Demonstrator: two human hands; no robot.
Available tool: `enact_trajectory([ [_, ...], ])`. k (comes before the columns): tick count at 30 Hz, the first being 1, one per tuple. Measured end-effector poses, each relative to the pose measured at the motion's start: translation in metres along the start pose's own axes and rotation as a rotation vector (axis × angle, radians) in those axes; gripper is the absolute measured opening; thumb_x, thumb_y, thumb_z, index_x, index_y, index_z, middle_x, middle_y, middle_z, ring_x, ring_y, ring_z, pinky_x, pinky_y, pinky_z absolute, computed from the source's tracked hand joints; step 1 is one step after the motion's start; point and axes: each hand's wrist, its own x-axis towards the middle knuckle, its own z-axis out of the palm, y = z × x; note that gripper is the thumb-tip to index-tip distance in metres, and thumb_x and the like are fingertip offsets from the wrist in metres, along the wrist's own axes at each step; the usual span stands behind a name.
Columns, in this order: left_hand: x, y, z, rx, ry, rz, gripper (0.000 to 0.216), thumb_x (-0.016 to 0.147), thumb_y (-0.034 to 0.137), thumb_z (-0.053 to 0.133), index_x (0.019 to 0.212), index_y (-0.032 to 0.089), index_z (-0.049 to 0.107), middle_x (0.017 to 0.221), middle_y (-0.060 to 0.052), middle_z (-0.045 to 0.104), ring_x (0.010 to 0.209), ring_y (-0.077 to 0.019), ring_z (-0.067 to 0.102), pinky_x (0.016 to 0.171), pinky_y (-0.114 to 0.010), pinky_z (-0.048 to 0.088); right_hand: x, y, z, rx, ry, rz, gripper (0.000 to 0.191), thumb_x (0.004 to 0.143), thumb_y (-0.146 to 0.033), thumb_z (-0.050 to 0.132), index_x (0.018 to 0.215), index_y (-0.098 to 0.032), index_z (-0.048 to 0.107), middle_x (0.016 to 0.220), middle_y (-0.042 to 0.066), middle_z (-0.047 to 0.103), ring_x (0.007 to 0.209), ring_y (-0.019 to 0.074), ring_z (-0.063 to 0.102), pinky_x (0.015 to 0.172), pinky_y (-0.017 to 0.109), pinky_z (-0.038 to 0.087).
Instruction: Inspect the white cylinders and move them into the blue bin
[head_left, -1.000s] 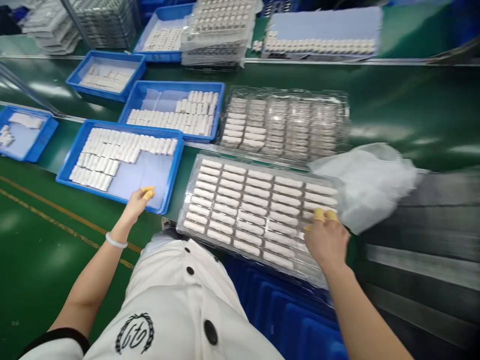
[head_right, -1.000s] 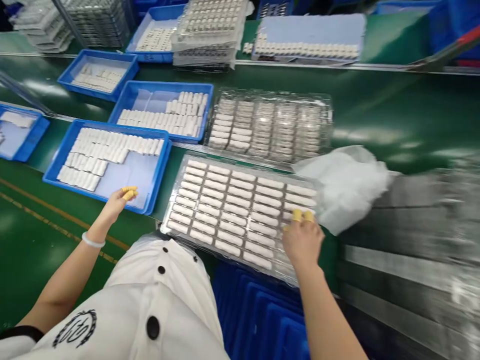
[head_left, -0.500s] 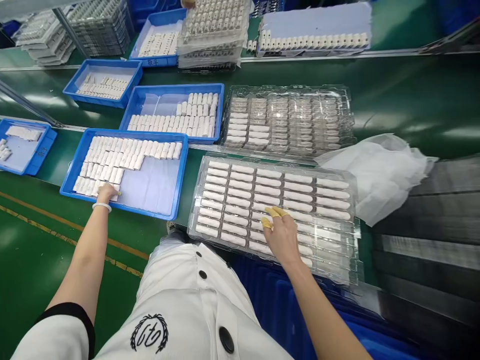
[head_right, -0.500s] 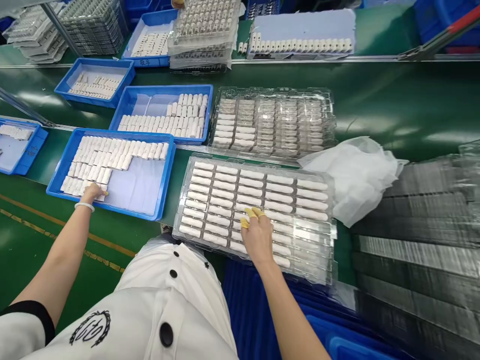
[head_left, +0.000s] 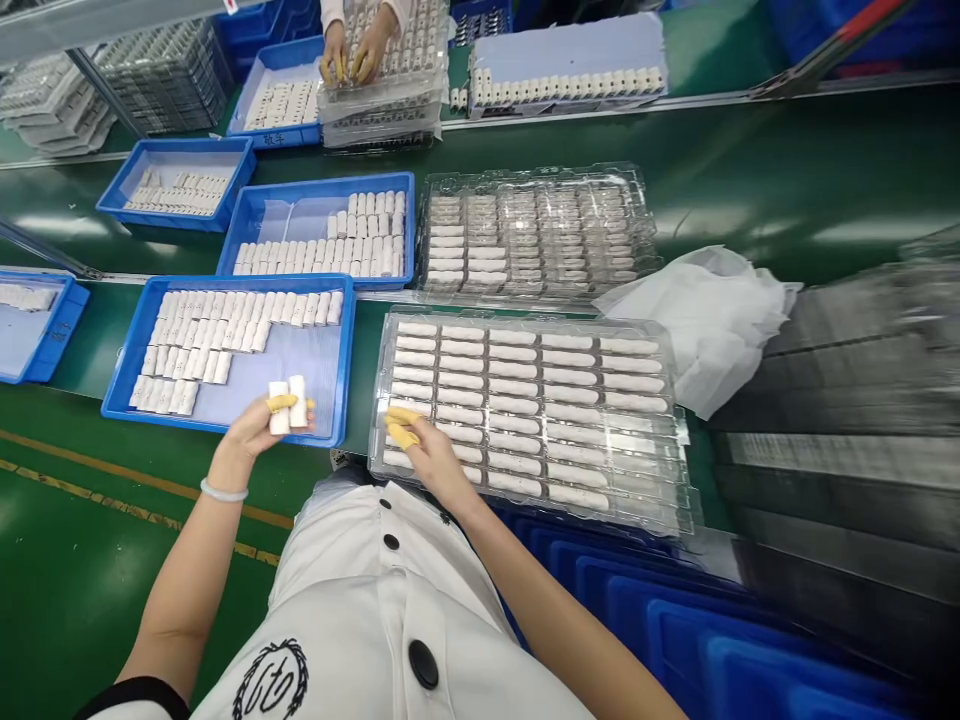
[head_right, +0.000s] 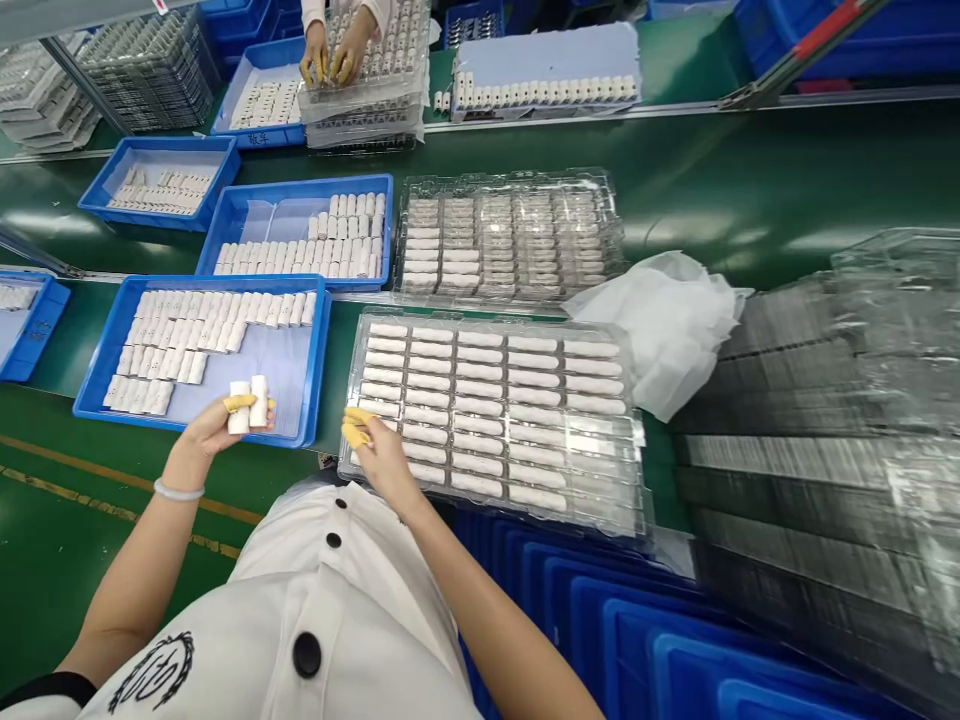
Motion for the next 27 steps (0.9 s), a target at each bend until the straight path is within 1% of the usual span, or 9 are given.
enact_trajectory([
  [2, -0.017, -0.001, 0.033, -0.081, -0.177, -0.021, 0.024, 0.085, 0.025, 0.057, 0.099, 0.007, 0.061, 0.089, -0.016, 0.068, 0.072, -0.0224, 0.067, 0.069, -0.039, 0.057, 0.000, -0.023, 0.010, 0.331, -0.125, 0.108, 0.033, 0.087, -0.040, 0.054, 0.113, -0.022, 0.061, 0.099, 0.006, 0.069, 0.090, 0.0186, 0.065, 0.082, 0.035, 0.052],
  [4, -0.032, -0.001, 0.060, -0.181, -0.350, -0.021, 0.028, 0.083, 0.033, 0.061, 0.094, 0.008, 0.062, 0.083, -0.013, 0.067, 0.067, -0.0206, 0.065, 0.065, -0.037, 0.056, -0.001, -0.040, 0.012, 0.481, -0.217, 0.158, 0.035, 0.086, -0.041, 0.056, 0.113, -0.020, 0.060, 0.092, 0.004, 0.067, 0.081, 0.0169, 0.064, 0.076, 0.034, 0.053],
  [5, -0.039, -0.001, 0.070, -0.193, -0.370, 0.023, 0.030, 0.082, 0.038, 0.063, 0.093, 0.009, 0.062, 0.081, -0.011, 0.066, 0.066, -0.0183, 0.063, 0.063, -0.033, 0.054, -0.003, -0.047, 0.010, 0.492, -0.228, 0.155, 0.035, 0.085, -0.041, 0.056, 0.112, -0.019, 0.060, 0.091, 0.004, 0.066, 0.079, 0.0165, 0.063, 0.074, 0.033, 0.053],
  [8, -0.053, -0.002, 0.089, -0.052, -0.281, 0.281, 0.034, 0.082, 0.045, 0.064, 0.092, 0.013, 0.060, 0.080, -0.005, 0.064, 0.069, -0.0131, 0.058, 0.064, -0.025, 0.049, -0.012, -0.056, -0.003, 0.360, -0.113, 0.014, 0.029, 0.083, -0.031, 0.060, 0.109, -0.019, 0.059, 0.100, 0.006, 0.064, 0.087, 0.0179, 0.062, 0.078, 0.035, 0.053],
  [10, -0.059, -0.003, 0.094, 0.107, -0.236, 0.511, 0.031, 0.083, 0.042, 0.063, 0.096, 0.014, 0.060, 0.088, -0.005, 0.064, 0.079, -0.0149, 0.059, 0.073, -0.027, 0.049, -0.020, -0.058, -0.013, 0.216, 0.027, -0.160, 0.027, 0.083, -0.023, 0.060, 0.110, -0.020, 0.059, 0.108, 0.007, 0.063, 0.099, 0.0197, 0.060, 0.087, 0.038, 0.051],
  [13, -0.065, -0.003, 0.098, 0.315, -0.171, 0.899, 0.027, 0.083, 0.032, 0.065, 0.106, 0.018, 0.063, 0.104, -0.009, 0.064, 0.098, -0.0204, 0.058, 0.086, -0.035, 0.048, -0.029, -0.061, -0.025, 0.042, 0.184, -0.388, 0.032, 0.086, -0.017, 0.055, 0.117, -0.024, 0.057, 0.109, 0.008, 0.063, 0.103, 0.0210, 0.059, 0.089, 0.040, 0.051],
  [16, -0.071, -0.001, 0.102, 0.474, -0.058, 1.178, 0.033, 0.082, 0.023, 0.066, 0.115, 0.024, 0.063, 0.106, -0.008, 0.063, 0.098, -0.0205, 0.056, 0.084, -0.035, 0.048, -0.034, -0.065, -0.032, -0.046, 0.264, -0.526, 0.040, 0.087, -0.012, 0.054, 0.125, -0.027, 0.054, 0.109, 0.008, 0.063, 0.102, 0.0215, 0.060, 0.087, 0.040, 0.053],
  [20, -0.077, 0.002, 0.105, 0.544, -0.023, 1.288, 0.044, 0.082, 0.017, 0.066, 0.124, 0.028, 0.059, 0.105, -0.006, 0.063, 0.096, -0.0189, 0.054, 0.081, -0.033, 0.048, -0.036, -0.069, -0.035, -0.067, 0.310, -0.607, 0.052, 0.084, -0.009, 0.057, 0.132, -0.028, 0.049, 0.113, 0.009, 0.063, 0.104, 0.0218, 0.060, 0.087, 0.039, 0.053],
  [27, -0.084, 0.005, 0.108, 0.525, -0.003, 1.276, 0.044, 0.081, 0.019, 0.067, 0.124, 0.028, 0.060, 0.104, -0.006, 0.064, 0.094, -0.0193, 0.055, 0.080, -0.032, 0.048, -0.038, -0.071, -0.037, -0.071, 0.301, -0.615, 0.052, 0.086, -0.010, 0.056, 0.133, -0.029, 0.048, 0.115, 0.009, 0.063, 0.105, 0.0234, 0.061, 0.087, 0.041, 0.054],
])
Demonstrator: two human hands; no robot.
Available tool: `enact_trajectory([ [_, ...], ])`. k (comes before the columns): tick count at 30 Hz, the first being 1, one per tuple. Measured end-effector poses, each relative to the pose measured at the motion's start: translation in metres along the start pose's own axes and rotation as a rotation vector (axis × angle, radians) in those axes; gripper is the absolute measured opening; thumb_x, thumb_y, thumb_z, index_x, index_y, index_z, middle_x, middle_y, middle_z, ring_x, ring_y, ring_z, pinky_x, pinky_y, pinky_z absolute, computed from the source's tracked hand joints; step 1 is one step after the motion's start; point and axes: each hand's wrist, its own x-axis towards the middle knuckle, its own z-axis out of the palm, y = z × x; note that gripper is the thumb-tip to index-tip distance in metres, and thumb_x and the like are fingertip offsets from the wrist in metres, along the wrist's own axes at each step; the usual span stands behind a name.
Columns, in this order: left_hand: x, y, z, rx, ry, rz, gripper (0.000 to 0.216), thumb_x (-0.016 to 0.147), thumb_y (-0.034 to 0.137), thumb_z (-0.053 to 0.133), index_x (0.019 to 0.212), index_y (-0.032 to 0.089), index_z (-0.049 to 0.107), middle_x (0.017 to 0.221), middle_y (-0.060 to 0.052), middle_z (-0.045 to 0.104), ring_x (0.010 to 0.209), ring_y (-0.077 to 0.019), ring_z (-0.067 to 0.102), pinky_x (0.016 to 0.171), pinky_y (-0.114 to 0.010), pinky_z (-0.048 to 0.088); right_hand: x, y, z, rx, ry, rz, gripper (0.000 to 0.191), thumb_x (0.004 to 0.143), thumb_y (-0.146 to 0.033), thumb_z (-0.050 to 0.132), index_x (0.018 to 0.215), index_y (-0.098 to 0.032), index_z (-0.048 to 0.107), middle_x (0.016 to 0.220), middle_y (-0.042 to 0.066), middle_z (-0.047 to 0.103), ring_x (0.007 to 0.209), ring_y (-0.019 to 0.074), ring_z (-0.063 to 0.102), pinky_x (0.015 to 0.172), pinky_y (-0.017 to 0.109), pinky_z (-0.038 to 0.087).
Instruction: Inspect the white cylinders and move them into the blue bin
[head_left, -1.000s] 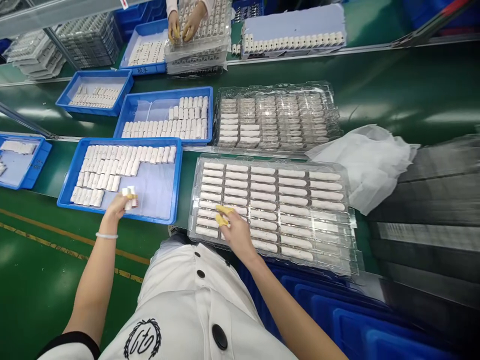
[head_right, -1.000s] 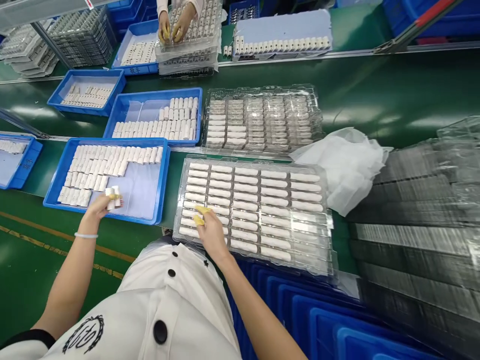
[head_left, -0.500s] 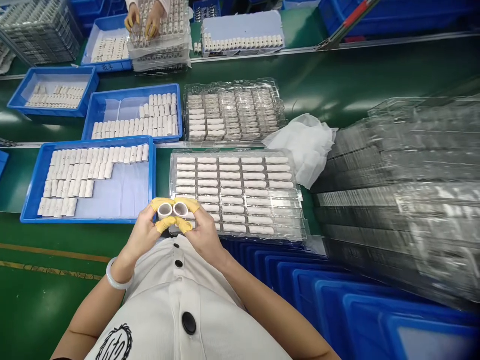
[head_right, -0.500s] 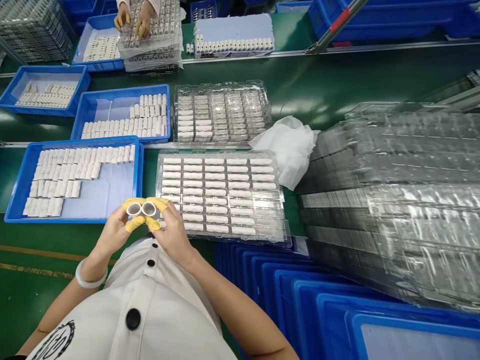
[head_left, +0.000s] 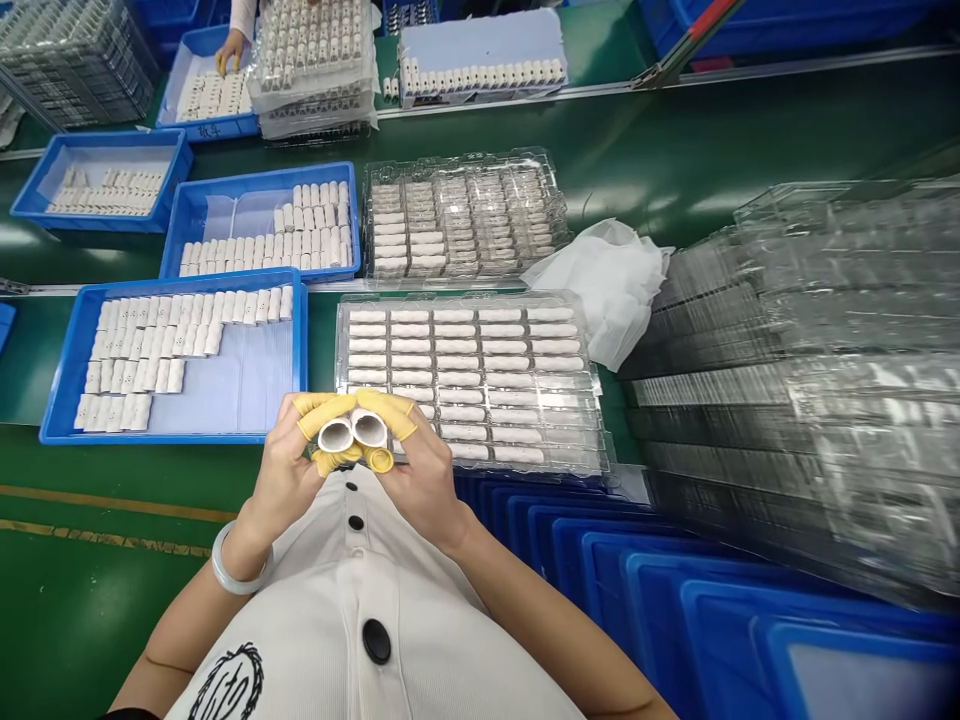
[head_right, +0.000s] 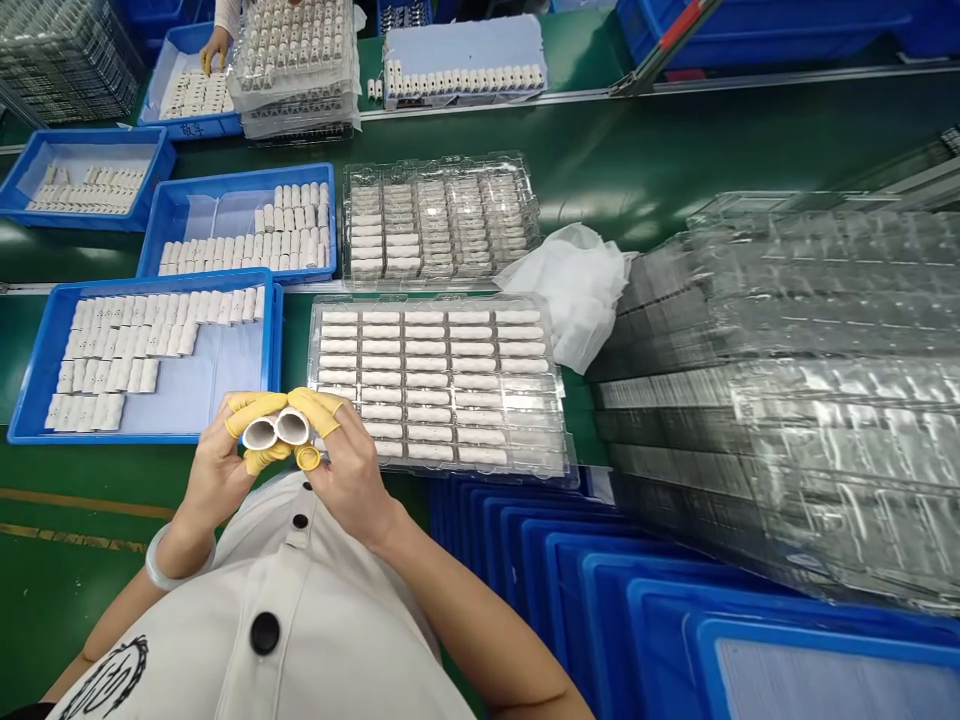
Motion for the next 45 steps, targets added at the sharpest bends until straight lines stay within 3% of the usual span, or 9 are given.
enact_trajectory([
  [7, -0.006, 0.002, 0.002, -0.022, 0.024, -0.068, 0.045, 0.082, 0.021, 0.067, 0.125, 0.030, 0.060, 0.105, -0.007, 0.060, 0.097, -0.0192, 0.056, 0.081, -0.033, 0.049, -0.001, -0.002, 0.001, -0.004, -0.006, -0.007, 0.054, 0.084, -0.008, 0.056, 0.133, -0.028, 0.048, 0.114, 0.010, 0.063, 0.104, 0.0222, 0.061, 0.087, 0.039, 0.053],
  [11, -0.010, 0.002, 0.000, -0.141, 0.066, -0.215, 0.042, 0.076, 0.026, 0.073, 0.118, 0.027, 0.066, 0.098, -0.005, 0.059, 0.093, -0.0184, 0.057, 0.081, -0.031, 0.049, -0.001, -0.006, 0.000, 0.027, -0.023, 0.065, 0.041, 0.085, -0.013, 0.058, 0.123, -0.026, 0.056, 0.109, 0.009, 0.065, 0.100, 0.0221, 0.061, 0.085, 0.039, 0.052],
  [14, -0.010, 0.003, -0.004, -0.456, 0.033, -0.480, 0.038, 0.075, 0.034, 0.074, 0.110, 0.022, 0.069, 0.096, -0.006, 0.065, 0.091, -0.0194, 0.060, 0.078, -0.029, 0.050, 0.003, -0.012, -0.004, 0.227, -0.115, 0.336, 0.028, 0.081, -0.021, 0.065, 0.109, -0.023, 0.062, 0.094, 0.005, 0.066, 0.086, 0.0191, 0.061, 0.079, 0.036, 0.051],
  [17, -0.006, 0.007, -0.007, -0.893, 0.038, -0.803, 0.039, 0.075, 0.044, 0.072, 0.103, 0.016, 0.069, 0.084, -0.006, 0.068, 0.076, -0.0170, 0.064, 0.066, -0.025, 0.052, 0.009, -0.017, -0.007, 0.727, -0.200, 0.785, 0.025, 0.080, -0.029, 0.067, 0.103, -0.020, 0.062, 0.091, 0.003, 0.067, 0.079, 0.0153, 0.062, 0.074, 0.030, 0.052],
  [20, 0.001, 0.012, -0.005, -1.250, 0.100, -1.082, 0.028, 0.082, 0.039, 0.066, 0.090, 0.012, 0.067, 0.075, -0.004, 0.066, 0.065, -0.0125, 0.063, 0.060, -0.022, 0.054, 0.013, -0.017, -0.008, 1.251, -0.164, 1.145, 0.022, 0.080, -0.031, 0.068, 0.094, -0.016, 0.062, 0.086, 0.003, 0.068, 0.074, 0.0122, 0.064, 0.069, 0.024, 0.055],
  [22, 0.006, 0.014, -0.002, -1.388, 0.194, -1.239, 0.026, 0.093, 0.031, 0.051, 0.083, 0.011, 0.064, 0.074, -0.004, 0.065, 0.062, -0.0095, 0.063, 0.060, -0.019, 0.054, 0.014, -0.015, -0.007, 1.461, -0.077, 1.265, 0.017, 0.081, -0.028, 0.069, 0.089, -0.014, 0.062, 0.083, 0.002, 0.068, 0.071, 0.0100, 0.064, 0.067, 0.021, 0.057],
  [25, 0.009, 0.016, 0.000, -1.472, 0.333, -1.400, 0.036, 0.100, 0.025, 0.031, 0.083, 0.011, 0.060, 0.074, -0.004, 0.063, 0.058, -0.0065, 0.061, 0.054, -0.014, 0.053, 0.011, -0.012, -0.005, 1.598, 0.023, 1.353, 0.010, 0.085, -0.021, 0.064, 0.090, -0.013, 0.060, 0.086, 0.002, 0.069, 0.076, 0.0092, 0.067, 0.069, 0.018, 0.059],
  [29, 0.007, 0.016, 0.001, -1.534, 0.364, -1.425, 0.037, 0.101, 0.027, 0.028, 0.087, 0.012, 0.058, 0.075, -0.004, 0.063, 0.061, -0.0061, 0.063, 0.053, -0.012, 0.053, 0.008, -0.011, -0.005, 1.641, 0.049, 1.402, 0.009, 0.088, -0.019, 0.061, 0.093, -0.012, 0.057, 0.093, 0.005, 0.069, 0.084, 0.0107, 0.069, 0.071, 0.016, 0.060],
  [45, 0.000, 0.020, 0.002, -1.606, 0.349, -1.341, 0.037, 0.101, 0.027, 0.029, 0.084, 0.011, 0.057, 0.077, -0.004, 0.065, 0.062, -0.0061, 0.064, 0.055, -0.012, 0.055, 0.002, -0.013, -0.004, 1.643, 0.045, 1.379, 0.011, 0.088, -0.023, 0.064, 0.091, -0.015, 0.058, 0.095, 0.003, 0.071, 0.087, 0.0090, 0.070, 0.079, 0.015, 0.059],
])
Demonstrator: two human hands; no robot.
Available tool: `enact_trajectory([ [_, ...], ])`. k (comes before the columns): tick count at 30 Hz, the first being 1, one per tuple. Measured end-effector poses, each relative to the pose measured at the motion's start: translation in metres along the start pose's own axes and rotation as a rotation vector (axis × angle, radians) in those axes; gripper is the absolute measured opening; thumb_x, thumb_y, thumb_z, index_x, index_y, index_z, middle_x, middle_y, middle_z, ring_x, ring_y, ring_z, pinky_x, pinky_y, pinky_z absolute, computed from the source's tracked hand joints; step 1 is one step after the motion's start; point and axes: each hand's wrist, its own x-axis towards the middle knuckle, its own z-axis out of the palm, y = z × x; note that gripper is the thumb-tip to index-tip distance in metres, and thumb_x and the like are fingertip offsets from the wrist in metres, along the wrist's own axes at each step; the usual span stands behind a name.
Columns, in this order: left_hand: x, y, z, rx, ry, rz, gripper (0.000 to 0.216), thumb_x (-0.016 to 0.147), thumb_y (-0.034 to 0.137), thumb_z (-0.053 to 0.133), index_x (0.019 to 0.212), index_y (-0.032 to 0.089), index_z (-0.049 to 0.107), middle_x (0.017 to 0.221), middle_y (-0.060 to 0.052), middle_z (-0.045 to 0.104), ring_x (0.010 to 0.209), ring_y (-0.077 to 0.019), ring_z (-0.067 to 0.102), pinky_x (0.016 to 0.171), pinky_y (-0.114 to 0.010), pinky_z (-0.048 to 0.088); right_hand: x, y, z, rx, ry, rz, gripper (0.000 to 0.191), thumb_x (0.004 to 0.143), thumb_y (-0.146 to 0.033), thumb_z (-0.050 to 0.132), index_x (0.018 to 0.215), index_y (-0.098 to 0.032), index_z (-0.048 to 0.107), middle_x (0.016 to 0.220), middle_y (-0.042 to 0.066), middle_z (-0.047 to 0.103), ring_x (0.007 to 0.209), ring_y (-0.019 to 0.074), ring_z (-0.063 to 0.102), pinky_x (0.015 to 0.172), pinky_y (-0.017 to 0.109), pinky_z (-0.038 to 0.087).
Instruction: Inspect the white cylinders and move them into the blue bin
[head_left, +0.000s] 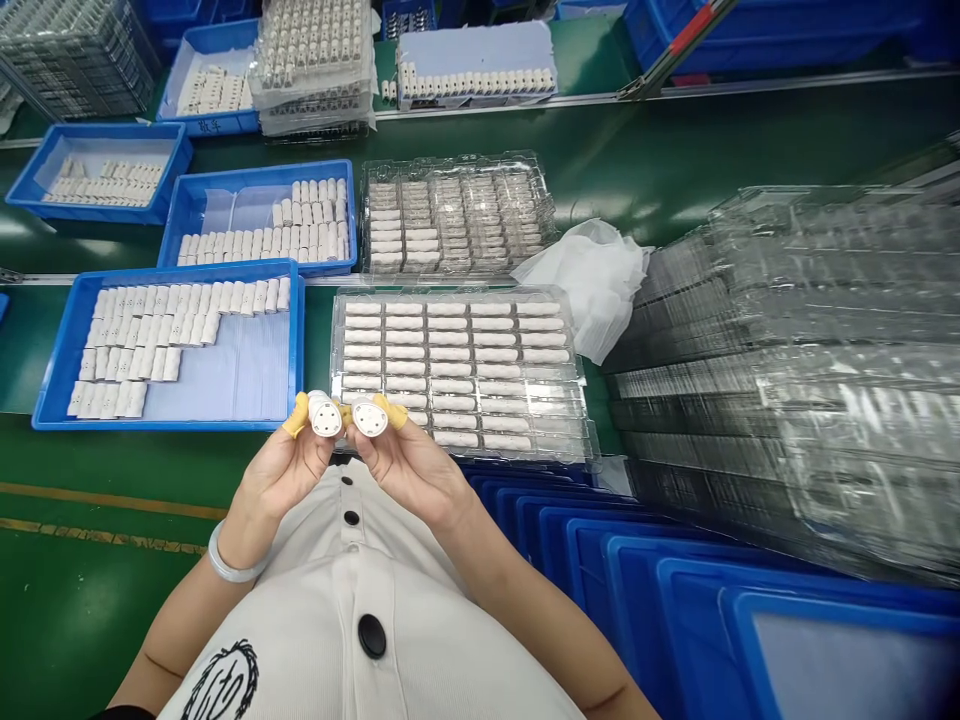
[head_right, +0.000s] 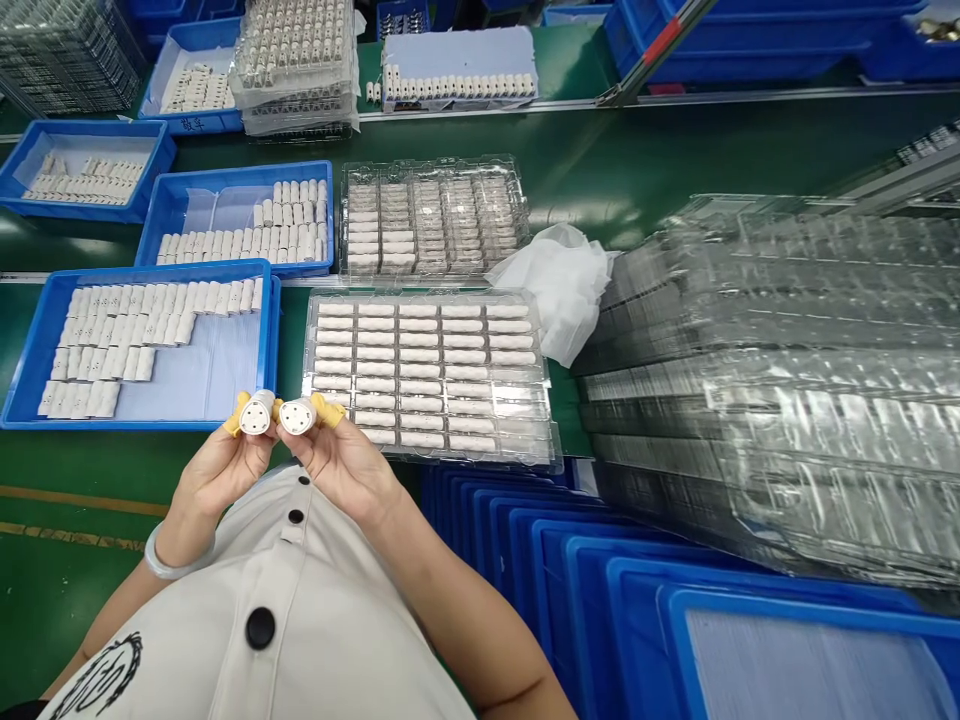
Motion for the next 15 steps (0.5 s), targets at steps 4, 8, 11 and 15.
enact_trajectory([
  [4, 0.0008, -0.0004, 0.0023, -0.004, 0.021, 0.007, 0.038, 0.101, 0.026, 0.027, 0.083, 0.011, 0.057, 0.073, -0.003, 0.063, 0.060, -0.0059, 0.064, 0.053, -0.011, 0.054, 0.0001, 0.0001, 0.0007, -0.031, -0.046, -0.029, 0.010, 0.086, -0.022, 0.066, 0.088, -0.015, 0.061, 0.092, 0.002, 0.072, 0.087, 0.0087, 0.070, 0.080, 0.014, 0.058],
  [8, 0.0024, -0.0009, 0.0014, 0.009, 0.012, 0.025, 0.037, 0.101, 0.025, 0.028, 0.084, 0.011, 0.058, 0.076, -0.004, 0.065, 0.063, -0.0057, 0.065, 0.056, -0.011, 0.056, 0.0010, -0.0007, 0.0019, -0.002, -0.045, -0.023, 0.007, 0.087, -0.021, 0.064, 0.086, -0.013, 0.062, 0.088, 0.003, 0.073, 0.084, 0.0096, 0.071, 0.078, 0.015, 0.059],
  [11, 0.0030, -0.0012, 0.0011, 0.039, 0.013, 0.049, 0.035, 0.101, 0.026, 0.030, 0.085, 0.012, 0.059, 0.075, -0.003, 0.065, 0.064, -0.0056, 0.065, 0.057, -0.012, 0.056, 0.0019, -0.0012, 0.0023, 0.005, -0.031, -0.019, 0.008, 0.088, -0.021, 0.062, 0.086, -0.014, 0.062, 0.088, 0.002, 0.072, 0.082, 0.0094, 0.071, 0.076, 0.015, 0.060],
  [15, 0.0044, -0.0018, 0.0032, 0.048, 0.033, 0.047, 0.036, 0.101, 0.026, 0.029, 0.085, 0.013, 0.059, 0.075, -0.003, 0.065, 0.062, -0.0056, 0.064, 0.055, -0.012, 0.055, 0.0034, -0.0024, 0.0000, -0.008, -0.027, -0.031, 0.008, 0.088, -0.022, 0.062, 0.087, -0.014, 0.061, 0.089, 0.002, 0.071, 0.082, 0.0091, 0.070, 0.077, 0.016, 0.060],
])
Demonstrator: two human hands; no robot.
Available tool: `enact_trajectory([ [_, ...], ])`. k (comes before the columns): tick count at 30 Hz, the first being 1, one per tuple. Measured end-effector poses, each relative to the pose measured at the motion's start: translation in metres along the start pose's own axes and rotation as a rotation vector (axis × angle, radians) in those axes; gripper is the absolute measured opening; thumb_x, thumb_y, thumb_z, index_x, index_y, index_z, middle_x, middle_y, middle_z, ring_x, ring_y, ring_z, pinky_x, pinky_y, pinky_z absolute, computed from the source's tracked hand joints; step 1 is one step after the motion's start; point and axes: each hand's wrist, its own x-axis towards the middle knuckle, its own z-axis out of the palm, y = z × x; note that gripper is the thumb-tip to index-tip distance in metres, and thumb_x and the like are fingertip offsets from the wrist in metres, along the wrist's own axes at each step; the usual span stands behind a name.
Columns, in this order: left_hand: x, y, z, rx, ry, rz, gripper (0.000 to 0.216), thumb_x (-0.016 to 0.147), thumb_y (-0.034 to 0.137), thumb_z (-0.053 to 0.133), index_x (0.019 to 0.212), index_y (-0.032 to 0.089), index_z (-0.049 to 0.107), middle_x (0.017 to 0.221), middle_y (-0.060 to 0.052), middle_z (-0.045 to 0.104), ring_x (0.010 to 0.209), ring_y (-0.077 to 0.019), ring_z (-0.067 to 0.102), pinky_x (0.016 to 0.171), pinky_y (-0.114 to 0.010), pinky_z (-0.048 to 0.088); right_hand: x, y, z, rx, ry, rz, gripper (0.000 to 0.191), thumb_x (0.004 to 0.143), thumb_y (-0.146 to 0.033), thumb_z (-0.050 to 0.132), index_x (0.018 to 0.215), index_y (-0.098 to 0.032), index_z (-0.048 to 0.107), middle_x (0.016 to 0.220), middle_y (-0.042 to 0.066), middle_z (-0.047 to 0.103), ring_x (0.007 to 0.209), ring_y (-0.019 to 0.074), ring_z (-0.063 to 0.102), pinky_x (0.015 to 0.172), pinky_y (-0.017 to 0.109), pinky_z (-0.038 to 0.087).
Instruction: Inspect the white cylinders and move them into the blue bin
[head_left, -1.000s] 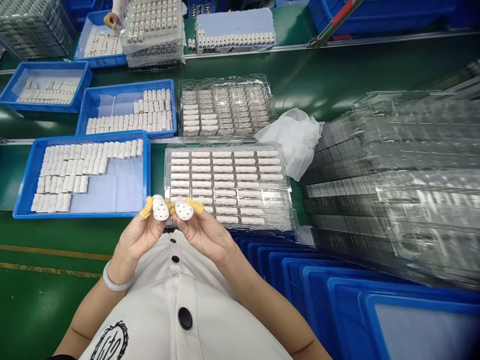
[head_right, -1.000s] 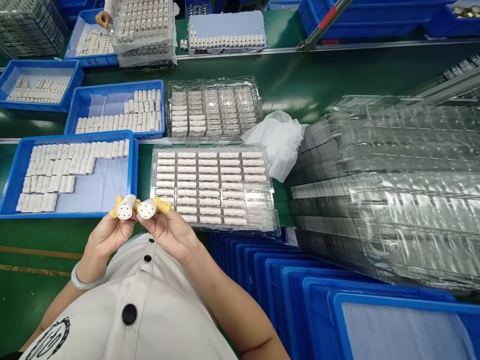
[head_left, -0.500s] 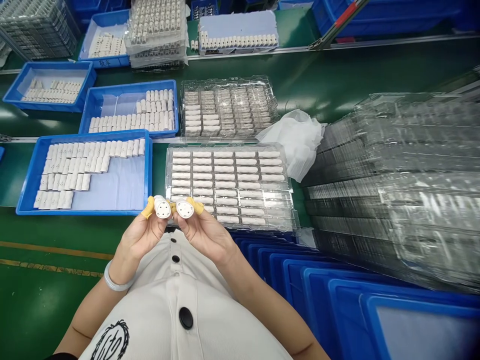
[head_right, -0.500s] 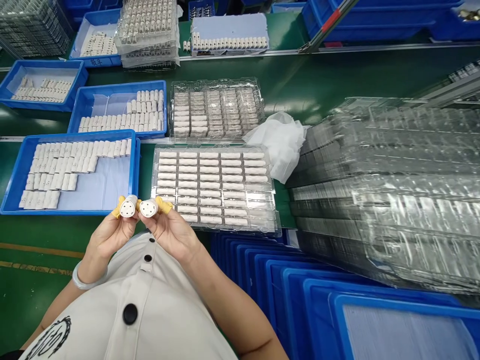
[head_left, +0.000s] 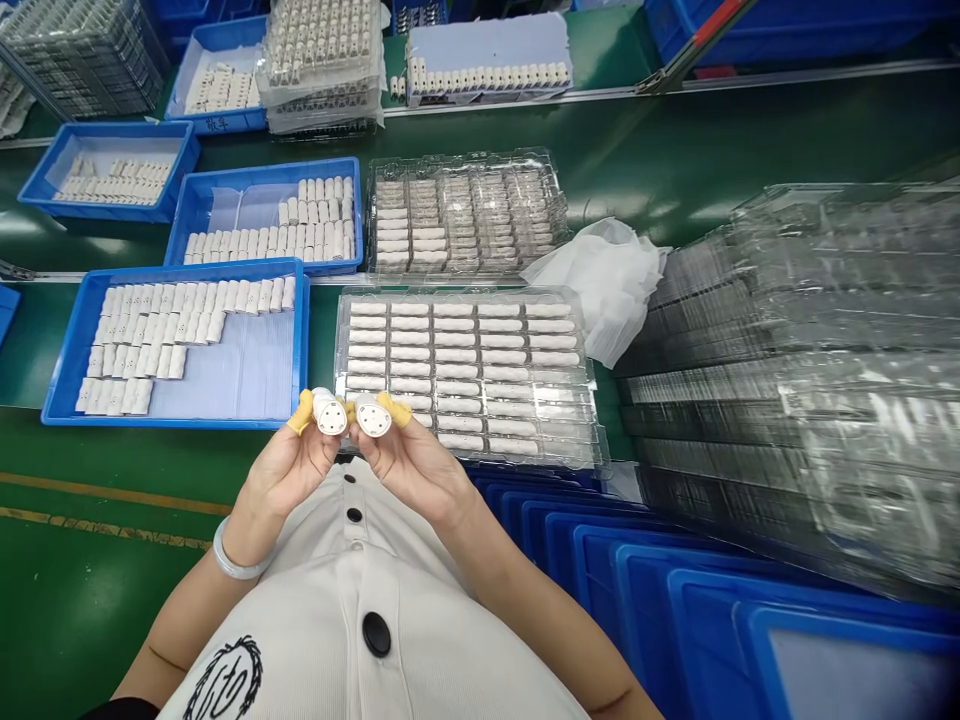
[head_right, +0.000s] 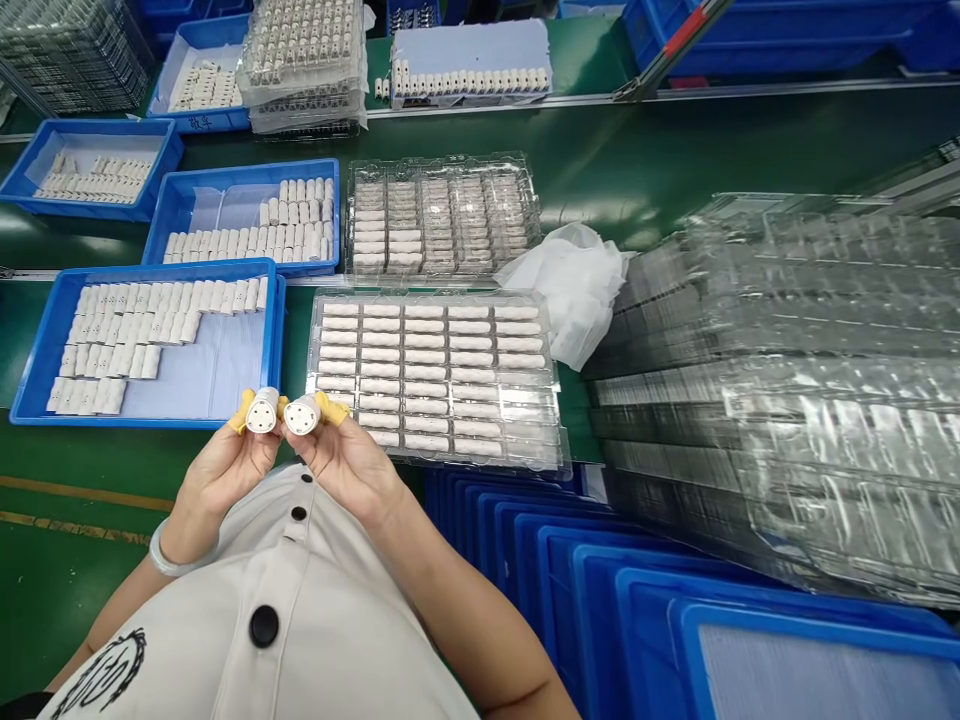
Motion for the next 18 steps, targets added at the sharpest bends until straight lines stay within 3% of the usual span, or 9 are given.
enact_trajectory([
  [4, 0.0020, -0.0017, 0.0012, 0.025, 0.000, 0.000, 0.037, 0.101, 0.026, 0.029, 0.082, 0.013, 0.059, 0.075, -0.002, 0.064, 0.061, -0.0052, 0.063, 0.056, -0.012, 0.053, 0.0005, -0.0017, -0.0022, -0.011, 0.021, -0.002, 0.009, 0.086, -0.022, 0.064, 0.090, -0.014, 0.060, 0.091, 0.002, 0.070, 0.082, 0.0088, 0.069, 0.078, 0.016, 0.059],
  [7, 0.0016, -0.0017, -0.0004, 0.110, -0.063, 0.005, 0.037, 0.100, 0.029, 0.034, 0.085, 0.011, 0.062, 0.077, -0.004, 0.065, 0.063, -0.0069, 0.062, 0.061, -0.017, 0.054, -0.0014, -0.0022, 0.0001, -0.054, 0.018, 0.010, 0.010, 0.090, -0.023, 0.057, 0.094, -0.015, 0.059, 0.088, 0.002, 0.070, 0.075, 0.0081, 0.067, 0.069, 0.016, 0.057],
  [13, -0.0020, 0.0050, -0.0041, 0.359, -0.193, 0.085, 0.028, 0.094, 0.032, 0.047, 0.102, 0.014, 0.067, 0.080, -0.007, 0.066, 0.072, -0.0147, 0.063, 0.073, -0.029, 0.053, -0.0072, -0.0050, 0.0043, -0.223, -0.007, -0.029, 0.022, 0.088, -0.023, 0.049, 0.107, -0.016, 0.057, 0.080, 0.004, 0.068, 0.068, 0.0148, 0.064, 0.065, 0.029, 0.055],
  [18, 0.0022, 0.0032, -0.0054, 0.454, -0.250, 0.058, 0.038, 0.093, 0.042, 0.046, 0.087, 0.012, 0.068, 0.072, -0.007, 0.062, 0.065, -0.0146, 0.058, 0.066, -0.029, 0.050, -0.0046, -0.0057, 0.0036, -0.357, -0.055, -0.103, 0.021, 0.083, -0.028, 0.057, 0.100, -0.016, 0.062, 0.072, 0.003, 0.065, 0.058, 0.0130, 0.058, 0.049, 0.023, 0.046],
])
